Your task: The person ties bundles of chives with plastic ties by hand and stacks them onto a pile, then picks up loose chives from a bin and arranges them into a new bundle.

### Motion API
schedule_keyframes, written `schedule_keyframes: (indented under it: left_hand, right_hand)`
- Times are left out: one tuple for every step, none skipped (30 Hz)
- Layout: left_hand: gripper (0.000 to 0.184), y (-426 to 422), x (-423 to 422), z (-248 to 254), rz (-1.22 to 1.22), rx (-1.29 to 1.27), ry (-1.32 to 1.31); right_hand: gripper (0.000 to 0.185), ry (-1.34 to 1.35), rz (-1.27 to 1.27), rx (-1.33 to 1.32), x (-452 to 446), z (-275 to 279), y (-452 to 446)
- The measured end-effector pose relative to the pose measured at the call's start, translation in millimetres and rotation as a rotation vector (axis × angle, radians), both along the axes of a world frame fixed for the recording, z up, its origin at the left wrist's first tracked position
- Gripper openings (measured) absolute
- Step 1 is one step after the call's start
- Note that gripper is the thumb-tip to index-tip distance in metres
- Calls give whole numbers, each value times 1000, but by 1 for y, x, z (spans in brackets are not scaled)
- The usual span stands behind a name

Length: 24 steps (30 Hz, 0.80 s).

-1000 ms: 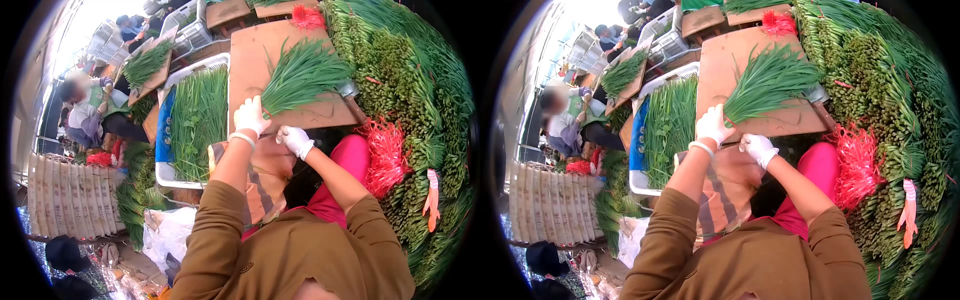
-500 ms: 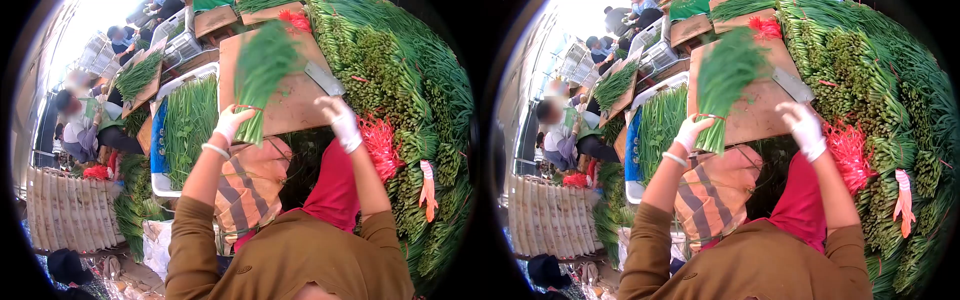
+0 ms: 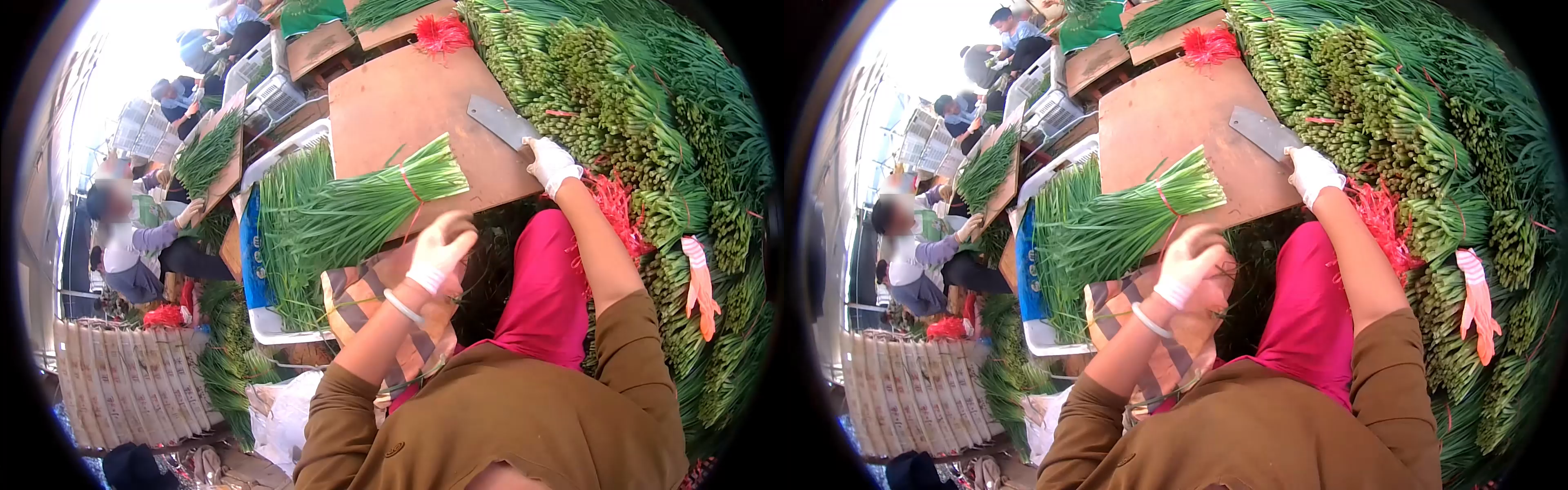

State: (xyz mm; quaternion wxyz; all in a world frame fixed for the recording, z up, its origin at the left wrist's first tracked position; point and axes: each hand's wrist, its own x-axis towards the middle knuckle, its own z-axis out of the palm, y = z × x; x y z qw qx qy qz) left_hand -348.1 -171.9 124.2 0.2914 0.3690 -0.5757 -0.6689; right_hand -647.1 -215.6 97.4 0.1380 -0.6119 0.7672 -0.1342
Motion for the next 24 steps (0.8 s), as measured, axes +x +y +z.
schedule_keyframes:
  left_hand:
    - [51,-15,0,-1,73,-456,-274]
    - [58,-27,2,12,86,-782,-440]
    - [65,-38,3,26,100,-1110,-604]
    - [71,-52,4,25,115,-1164,-639]
    - [77,-66,4,18,129,-1218,-674]
    - [89,-80,6,8,91,-1204,-820]
    - [93,-85,4,9,66,-1185,-935]
    - [97,-91,3,10,40,-1165,-1051]
    - [101,-95,1,10,14,-1141,-1165]
    - [109,-99,0,3,-14,-1078,-1214]
    - [109,-99,-3,4,-18,-1074,-1226]
    - [110,-98,-4,5,-23,-1069,-1238]
    - [110,-96,-6,5,-29,-1064,-1251]
    - [110,-96,-6,3,-28,-1072,-1255]
    - [110,-96,-6,1,-23,-1079,-1259]
    - [109,-96,-5,0,-17,-1086,-1265]
    - [109,-96,-4,-2,-16,-1088,-1259]
    - [109,-97,-2,-3,-15,-1090,-1252]
    - [109,-98,-1,-5,-13,-1093,-1244]
    - [109,-99,0,-6,-10,-1108,-1231]
    - [109,-99,1,-7,-10,-1120,-1216]
    - [109,-99,2,-9,-9,-1133,-1200]
    - [110,-100,2,-9,-12,-1138,-1184]
    - [111,-99,2,-9,-15,-1141,-1168]
  right_hand:
    - [52,1,-1,9,-1,-2,-1]
    - [51,-12,17,0,-1,-1,-2]
    - [51,-17,15,-13,-1,0,-3]
    - [51,-23,13,-24,2,2,-3]
    - [51,-28,9,-35,4,3,-3]
    - [52,-31,-19,19,6,5,-5]
    - [51,32,-9,-50,10,9,-4]
    - [49,96,0,-118,17,17,-1]
    - [48,160,10,-187,24,24,0]
    - [40,138,34,-275,33,30,-2]
    - [32,55,39,-304,46,41,-4]
    - [29,-94,65,-303,59,42,-8]
    - [27,-244,89,-300,71,41,-13]
    - [26,-291,113,-278,84,43,-16]
    - [26,-339,139,-256,95,44,-19]
    - [26,-286,178,-249,105,40,-23]
    - [27,-245,178,-205,113,38,-27]
    - [24,-201,210,-237,117,35,-30]
    - [22,-155,240,-270,120,37,-33]
    - [20,-91,298,-294,119,39,-34]
    - [19,-28,354,-316,116,42,-33]
    - [17,38,409,-337,114,49,-31]
    - [16,96,421,-318,109,58,-33]
    - [16,154,433,-298,103,69,-35]
